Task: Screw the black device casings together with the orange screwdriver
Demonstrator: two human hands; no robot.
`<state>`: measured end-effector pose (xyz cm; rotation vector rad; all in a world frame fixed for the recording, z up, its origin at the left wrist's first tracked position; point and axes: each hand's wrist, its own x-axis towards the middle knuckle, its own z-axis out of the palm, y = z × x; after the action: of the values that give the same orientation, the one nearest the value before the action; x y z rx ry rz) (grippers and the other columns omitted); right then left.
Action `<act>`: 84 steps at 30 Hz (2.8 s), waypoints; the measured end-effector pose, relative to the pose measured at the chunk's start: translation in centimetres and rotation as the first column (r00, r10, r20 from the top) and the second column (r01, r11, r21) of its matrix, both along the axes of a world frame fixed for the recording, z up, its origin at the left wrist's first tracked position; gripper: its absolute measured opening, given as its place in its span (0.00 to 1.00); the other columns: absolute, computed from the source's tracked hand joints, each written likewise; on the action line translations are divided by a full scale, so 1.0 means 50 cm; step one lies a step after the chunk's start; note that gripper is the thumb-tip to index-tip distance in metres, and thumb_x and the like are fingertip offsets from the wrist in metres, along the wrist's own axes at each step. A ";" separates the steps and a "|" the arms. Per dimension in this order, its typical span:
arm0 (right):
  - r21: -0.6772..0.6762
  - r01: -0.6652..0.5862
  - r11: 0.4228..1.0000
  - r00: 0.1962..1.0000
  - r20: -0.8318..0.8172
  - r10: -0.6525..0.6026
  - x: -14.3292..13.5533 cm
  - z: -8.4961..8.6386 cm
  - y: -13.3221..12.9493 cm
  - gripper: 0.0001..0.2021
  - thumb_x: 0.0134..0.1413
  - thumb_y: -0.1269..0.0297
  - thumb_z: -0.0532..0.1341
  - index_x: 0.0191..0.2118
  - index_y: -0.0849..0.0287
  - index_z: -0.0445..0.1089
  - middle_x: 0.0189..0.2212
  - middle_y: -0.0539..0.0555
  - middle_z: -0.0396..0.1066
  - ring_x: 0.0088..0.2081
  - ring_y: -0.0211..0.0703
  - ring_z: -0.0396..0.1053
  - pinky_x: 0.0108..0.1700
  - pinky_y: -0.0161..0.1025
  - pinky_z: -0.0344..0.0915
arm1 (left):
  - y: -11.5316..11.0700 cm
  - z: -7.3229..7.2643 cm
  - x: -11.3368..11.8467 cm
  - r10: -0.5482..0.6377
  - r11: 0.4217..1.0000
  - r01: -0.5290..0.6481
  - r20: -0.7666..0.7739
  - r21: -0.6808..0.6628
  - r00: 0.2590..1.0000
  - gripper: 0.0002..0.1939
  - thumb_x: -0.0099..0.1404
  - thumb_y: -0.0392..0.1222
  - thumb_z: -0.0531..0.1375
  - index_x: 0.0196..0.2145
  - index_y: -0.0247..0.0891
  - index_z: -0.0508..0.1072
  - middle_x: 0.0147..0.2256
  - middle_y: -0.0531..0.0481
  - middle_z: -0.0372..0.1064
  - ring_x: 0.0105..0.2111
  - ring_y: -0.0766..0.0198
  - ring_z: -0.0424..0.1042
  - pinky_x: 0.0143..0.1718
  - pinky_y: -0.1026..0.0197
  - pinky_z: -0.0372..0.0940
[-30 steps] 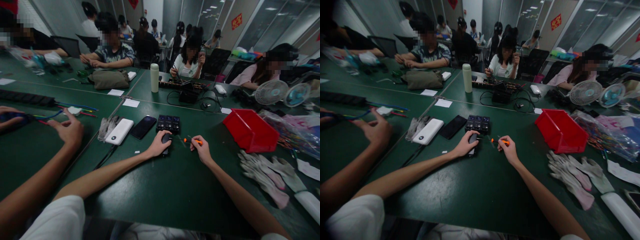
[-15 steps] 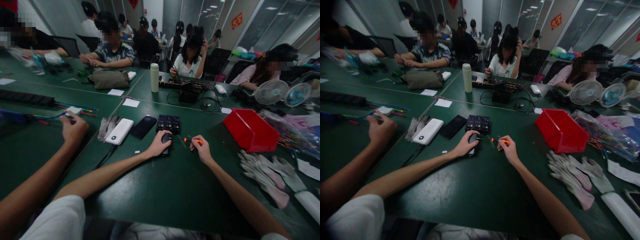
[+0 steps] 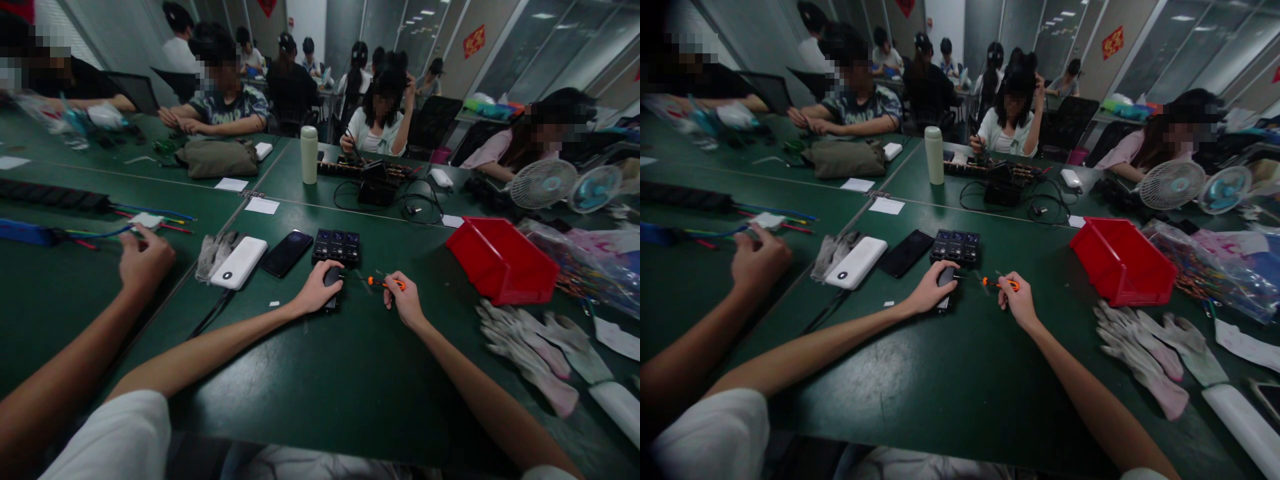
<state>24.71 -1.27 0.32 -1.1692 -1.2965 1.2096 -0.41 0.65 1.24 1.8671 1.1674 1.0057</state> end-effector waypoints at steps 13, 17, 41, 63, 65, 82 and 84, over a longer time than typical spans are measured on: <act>0.057 -0.003 0.998 0.999 -0.044 0.006 -0.003 0.005 -0.001 0.11 0.55 0.59 0.63 0.40 0.57 0.64 0.23 0.46 0.69 0.24 0.36 0.67 0.27 0.34 0.65 | 0.000 0.001 0.000 0.009 1.000 -0.009 -0.001 0.000 1.000 0.18 0.61 0.41 0.58 0.50 0.41 0.67 0.47 0.48 0.64 0.49 0.58 0.65 0.56 0.54 0.58; 0.065 -0.003 0.998 0.999 -0.038 0.006 -0.004 0.006 0.000 0.11 0.54 0.59 0.64 0.40 0.57 0.64 0.23 0.47 0.69 0.24 0.36 0.67 0.27 0.34 0.64 | -0.001 0.000 0.000 0.013 1.000 -0.013 -0.005 -0.010 1.000 0.18 0.61 0.41 0.58 0.50 0.41 0.67 0.47 0.48 0.64 0.49 0.58 0.65 0.56 0.54 0.58; 0.015 0.033 0.999 0.999 0.017 -0.033 -0.004 0.000 0.001 0.15 0.56 0.50 0.61 0.30 0.56 0.61 0.14 0.44 0.65 0.15 0.34 0.60 0.17 0.30 0.57 | -0.001 0.003 0.000 0.011 1.000 -0.011 -0.006 -0.004 1.000 0.18 0.61 0.41 0.58 0.49 0.41 0.68 0.47 0.48 0.65 0.49 0.58 0.65 0.56 0.54 0.58; 0.043 0.041 0.998 0.999 0.009 -0.042 -0.008 0.006 0.000 0.13 0.54 0.52 0.63 0.34 0.56 0.64 0.18 0.46 0.67 0.18 0.35 0.63 0.21 0.33 0.62 | -0.004 0.010 0.000 0.009 1.000 -0.009 -0.013 -0.019 1.000 0.18 0.61 0.40 0.57 0.49 0.42 0.68 0.48 0.48 0.64 0.50 0.58 0.65 0.57 0.53 0.58; 0.044 0.040 0.998 0.999 0.017 -0.041 -0.008 0.008 0.000 0.13 0.54 0.52 0.63 0.34 0.56 0.64 0.19 0.46 0.67 0.19 0.35 0.64 0.22 0.33 0.62 | -0.004 0.011 0.000 0.007 1.000 -0.007 -0.010 -0.019 1.000 0.18 0.61 0.40 0.57 0.49 0.42 0.68 0.48 0.48 0.64 0.50 0.58 0.65 0.57 0.53 0.58; 0.049 0.042 0.998 0.998 0.036 -0.044 -0.004 0.000 0.004 0.12 0.55 0.53 0.62 0.34 0.57 0.65 0.19 0.46 0.68 0.18 0.35 0.64 0.22 0.33 0.61 | -0.001 0.004 0.000 0.009 1.000 -0.009 -0.008 -0.010 1.000 0.17 0.61 0.40 0.57 0.49 0.42 0.68 0.47 0.48 0.64 0.49 0.58 0.65 0.56 0.54 0.58; 0.047 0.043 0.998 0.999 0.030 -0.044 -0.005 -0.001 0.004 0.12 0.56 0.53 0.62 0.34 0.56 0.65 0.19 0.46 0.68 0.18 0.35 0.64 0.22 0.33 0.61 | -0.001 0.002 0.000 0.008 1.000 -0.008 -0.002 -0.002 1.000 0.17 0.61 0.40 0.57 0.49 0.42 0.68 0.47 0.48 0.64 0.49 0.58 0.65 0.56 0.54 0.59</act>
<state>24.46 -1.06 0.28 -1.1811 -1.3094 1.1276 -0.40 0.62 1.35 1.8642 1.1770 1.0069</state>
